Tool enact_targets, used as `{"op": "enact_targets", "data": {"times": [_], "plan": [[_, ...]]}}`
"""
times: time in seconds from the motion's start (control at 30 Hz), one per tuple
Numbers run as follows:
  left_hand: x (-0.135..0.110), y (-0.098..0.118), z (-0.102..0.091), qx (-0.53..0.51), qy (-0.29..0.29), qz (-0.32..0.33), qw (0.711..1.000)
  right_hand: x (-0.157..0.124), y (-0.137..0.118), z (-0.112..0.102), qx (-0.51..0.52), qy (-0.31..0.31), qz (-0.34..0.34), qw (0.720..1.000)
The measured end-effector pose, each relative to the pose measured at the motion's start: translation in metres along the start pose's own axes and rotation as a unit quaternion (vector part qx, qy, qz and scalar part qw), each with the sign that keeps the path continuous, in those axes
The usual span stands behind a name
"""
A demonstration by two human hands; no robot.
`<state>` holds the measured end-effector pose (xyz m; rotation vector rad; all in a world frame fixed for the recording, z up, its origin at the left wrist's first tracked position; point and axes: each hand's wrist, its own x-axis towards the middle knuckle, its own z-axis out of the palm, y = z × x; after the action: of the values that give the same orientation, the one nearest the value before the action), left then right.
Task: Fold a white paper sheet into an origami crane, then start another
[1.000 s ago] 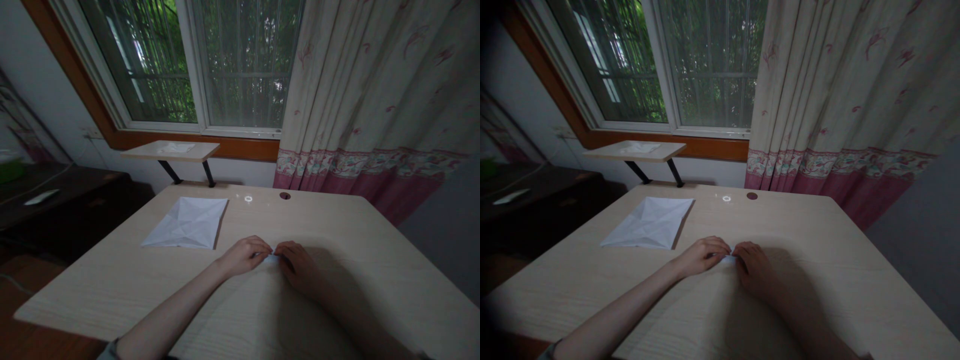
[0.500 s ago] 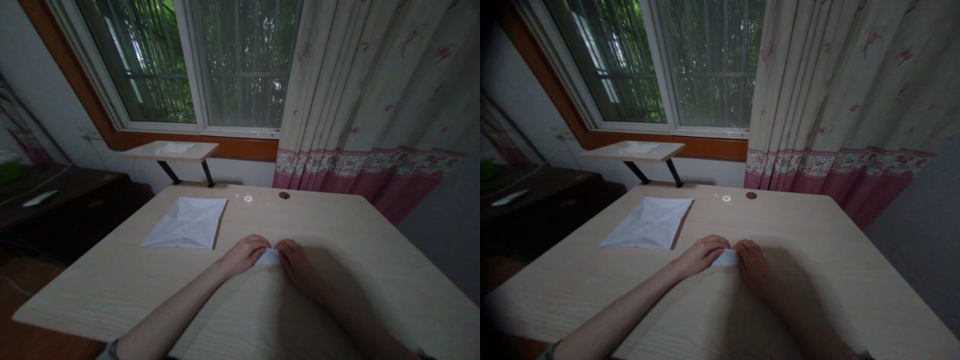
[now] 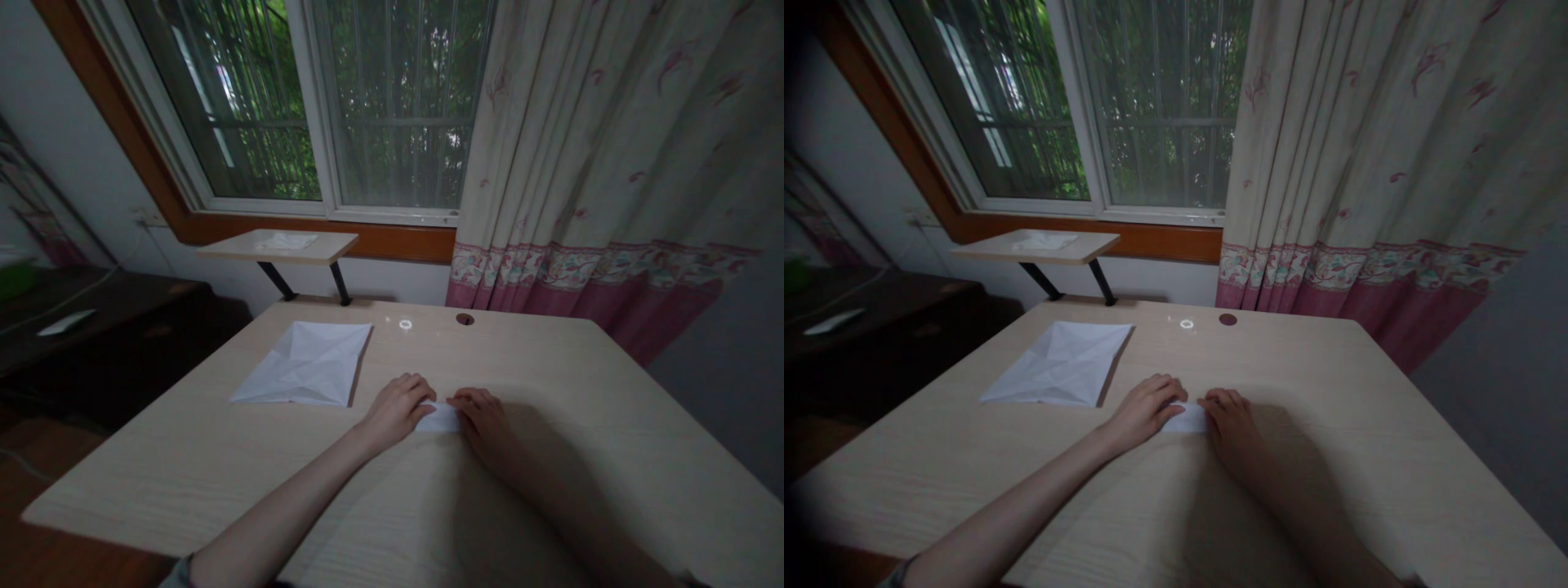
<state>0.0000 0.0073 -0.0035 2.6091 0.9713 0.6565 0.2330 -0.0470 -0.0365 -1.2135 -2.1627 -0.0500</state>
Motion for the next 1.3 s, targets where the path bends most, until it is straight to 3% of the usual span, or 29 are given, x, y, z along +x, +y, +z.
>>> {"op": "enact_targets", "data": {"times": [0.2, 0.77, 1.0, 1.3], "plan": [[0.002, 0.001, -0.001, 0.058, -0.008, -0.049, 0.997, -0.004, 0.008, 0.009, -0.011, 0.026, 0.016, 0.999], [0.001, -0.003, 0.003, 0.038, 0.001, -0.029, 0.999, 0.001, 0.000, 0.001, 0.062, 0.030, 0.071, 0.995], [0.001, 0.001, 0.001, 0.008, -0.004, -0.047, 0.999, -0.002, 0.001, 0.000, 0.017, 0.027, 0.020, 0.999], [-0.001, 0.001, -0.002, -0.015, 0.073, 0.048, 0.996, -0.002, -0.001, -0.003, 0.007, 0.077, -0.010, 0.997]]}}
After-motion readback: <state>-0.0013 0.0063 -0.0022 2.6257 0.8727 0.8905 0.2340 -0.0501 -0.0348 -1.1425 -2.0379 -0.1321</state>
